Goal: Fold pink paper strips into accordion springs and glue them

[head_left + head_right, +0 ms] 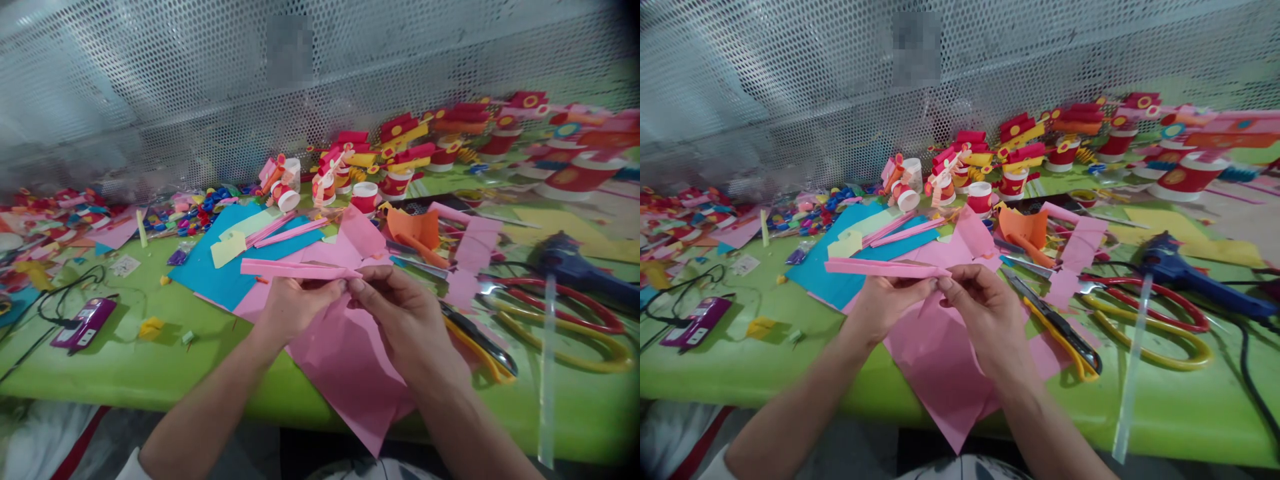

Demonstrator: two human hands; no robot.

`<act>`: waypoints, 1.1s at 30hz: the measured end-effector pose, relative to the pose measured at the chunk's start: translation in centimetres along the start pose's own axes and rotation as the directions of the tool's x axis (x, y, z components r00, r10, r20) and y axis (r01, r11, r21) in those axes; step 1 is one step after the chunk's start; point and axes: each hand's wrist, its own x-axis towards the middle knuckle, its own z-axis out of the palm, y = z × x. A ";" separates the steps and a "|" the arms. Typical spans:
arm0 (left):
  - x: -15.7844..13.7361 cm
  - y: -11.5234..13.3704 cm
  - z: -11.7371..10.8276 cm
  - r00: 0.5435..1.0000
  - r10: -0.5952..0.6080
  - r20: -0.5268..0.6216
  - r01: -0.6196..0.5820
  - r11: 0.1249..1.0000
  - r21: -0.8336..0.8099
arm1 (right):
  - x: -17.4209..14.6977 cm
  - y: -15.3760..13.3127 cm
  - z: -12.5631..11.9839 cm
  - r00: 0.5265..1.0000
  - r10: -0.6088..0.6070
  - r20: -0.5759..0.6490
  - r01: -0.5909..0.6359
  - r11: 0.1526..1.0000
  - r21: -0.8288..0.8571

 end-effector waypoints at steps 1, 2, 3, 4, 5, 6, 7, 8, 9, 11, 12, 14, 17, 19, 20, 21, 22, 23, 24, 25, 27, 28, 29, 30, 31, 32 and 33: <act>0.0 0.0 0.0 1.000 0.000 -0.003 0.000 1.000 -0.004 | 0.0 0.0 0.0 1.000 0.001 0.007 -0.001 1.000 0.012; 0.1 -0.1 -0.1 1.000 -0.001 -0.009 0.001 1.000 -0.004 | -0.1 0.0 0.0 1.000 0.004 0.015 -0.004 1.000 0.021; 0.1 -0.1 -0.1 1.000 -0.005 -0.013 0.005 1.000 -0.001 | -0.1 -0.1 0.0 1.000 0.011 0.020 -0.011 1.000 0.025; 0.0 -0.1 -0.1 1.000 -0.010 -0.013 0.010 1.000 0.000 | -0.2 -0.1 0.0 1.000 0.017 0.019 -0.018 1.000 0.025; 0.0 -0.1 -0.1 1.000 -0.014 -0.012 0.014 1.000 -0.002 | -0.2 -0.1 0.0 1.000 0.023 0.013 -0.023 1.000 0.020; 0.0 -0.2 -0.1 1.000 -0.018 -0.008 0.018 1.000 -0.009 | -0.2 -0.2 0.0 1.000 0.024 0.004 -0.024 1.000 0.007; -0.1 -0.2 -0.1 1.000 -0.023 -0.001 0.023 1.000 -0.021 | -0.2 -0.2 -0.1 1.000 0.023 -0.005 -0.023 1.000 -0.014; -0.1 -0.2 0.0 1.000 -0.029 0.005 0.029 0.999 -0.035 | -0.3 -0.3 -0.1 1.000 0.017 -0.013 -0.017 0.999 -0.041; -0.2 -0.2 0.0 0.999 -0.035 0.003 0.035 0.998 -0.045 | -0.3 -0.3 -0.1 1.000 0.007 -0.018 -0.008 0.997 -0.075; -0.2 -0.2 0.2 0.999 -0.040 -0.007 0.039 0.998 -0.046 | -0.4 -0.5 -0.1 0.999 -0.020 -0.027 0.016 0.989 -0.146; -0.3 -0.3 0.3 0.999 -0.037 -0.008 0.037 0.998 -0.046 | -0.4 -0.5 -0.1 0.999 -0.036 -0.032 0.030 0.984 -0.176; -0.3 -0.4 0.5 1.000 -0.029 -0.009 0.028 0.998 -0.048 | -0.5 -0.6 -0.1 0.997 -0.068 -0.044 0.057 0.975 -0.217; -0.3 -0.6 0.7 1.000 -0.001 0.006 0.001 0.999 -0.043 | -0.5 -0.6 -0.1 0.992 -0.105 -0.067 0.084 0.962 -0.258; -0.3 -0.6 0.7 1.000 0.015 0.007 -0.015 0.999 -0.031 | -0.4 -0.5 -0.2 0.991 -0.111 -0.072 0.088 0.958 -0.271; -0.3 -0.6 0.7 1.000 0.011 0.001 -0.011 0.999 -0.033 | -0.3 -0.5 -0.2 0.992 -0.102 -0.068 0.081 0.961 -0.263; -0.3 -0.6 0.7 1.000 -0.001 -0.010 0.001 0.999 -0.038 | -0.3 -0.4 -0.2 0.994 -0.091 -0.060 0.074 0.966 -0.247; -0.3 -0.5 0.7 1.000 -0.016 -0.023 0.015 0.999 -0.043 | -0.3 -0.4 -0.1 0.995 -0.081 -0.049 0.068 0.971 -0.229; -0.3 -0.4 0.6 0.999 -0.031 -0.036 0.030 0.999 -0.046 | -0.3 -0.4 -0.1 0.996 -0.078 -0.038 0.068 0.974 -0.217; -0.3 -0.3 0.6 0.998 -0.044 -0.045 0.042 0.998 -0.044 | -0.3 -0.3 -0.1 0.996 -0.082 -0.028 0.074 0.974 -0.214; -0.3 -0.2 0.5 0.997 -0.051 -0.053 0.048 0.998 -0.041 | -0.4 -0.3 -0.1 0.995 -0.095 -0.020 0.088 0.971 -0.222; -0.3 0.0 0.4 0.997 -0.050 -0.064 0.048 0.998 -0.032 | -0.5 -0.3 0.0 0.991 -0.137 -0.002 0.132 0.959 -0.252; -0.3 0.1 0.4 0.997 -0.050 -0.067 0.048 0.998 -0.028 | -0.6 -0.3 0.0 0.987 -0.159 0.004 0.155 0.951 -0.266; -0.3 0.1 0.4 0.996 -0.047 -0.070 0.046 0.999 -0.026 | -0.7 -0.3 -0.1 0.984 -0.178 0.006 0.172 0.945 -0.278; -0.3 0.1 0.4 0.997 -0.043 -0.070 0.041 0.999 -0.026 | -0.8 -0.2 -0.1 0.982 -0.186 0.004 0.180 0.941 -0.286; -0.3 0.1 0.4 0.997 -0.039 -0.070 0.037 0.999 -0.028 | -0.8 -0.2 -0.1 0.983 -0.185 0.000 0.177 0.941 -0.289; -0.3 0.0 0.5 0.997 -0.032 -0.067 0.030 0.999 -0.033 | -0.8 -0.2 -0.1 0.985 -0.172 -0.005 0.163 0.944 -0.288; -0.3 0.0 0.5 0.998 -0.022 -0.061 0.020 0.999 -0.040 | -0.8 -0.1 -0.2 0.988 -0.152 -0.011 0.143 0.949 -0.283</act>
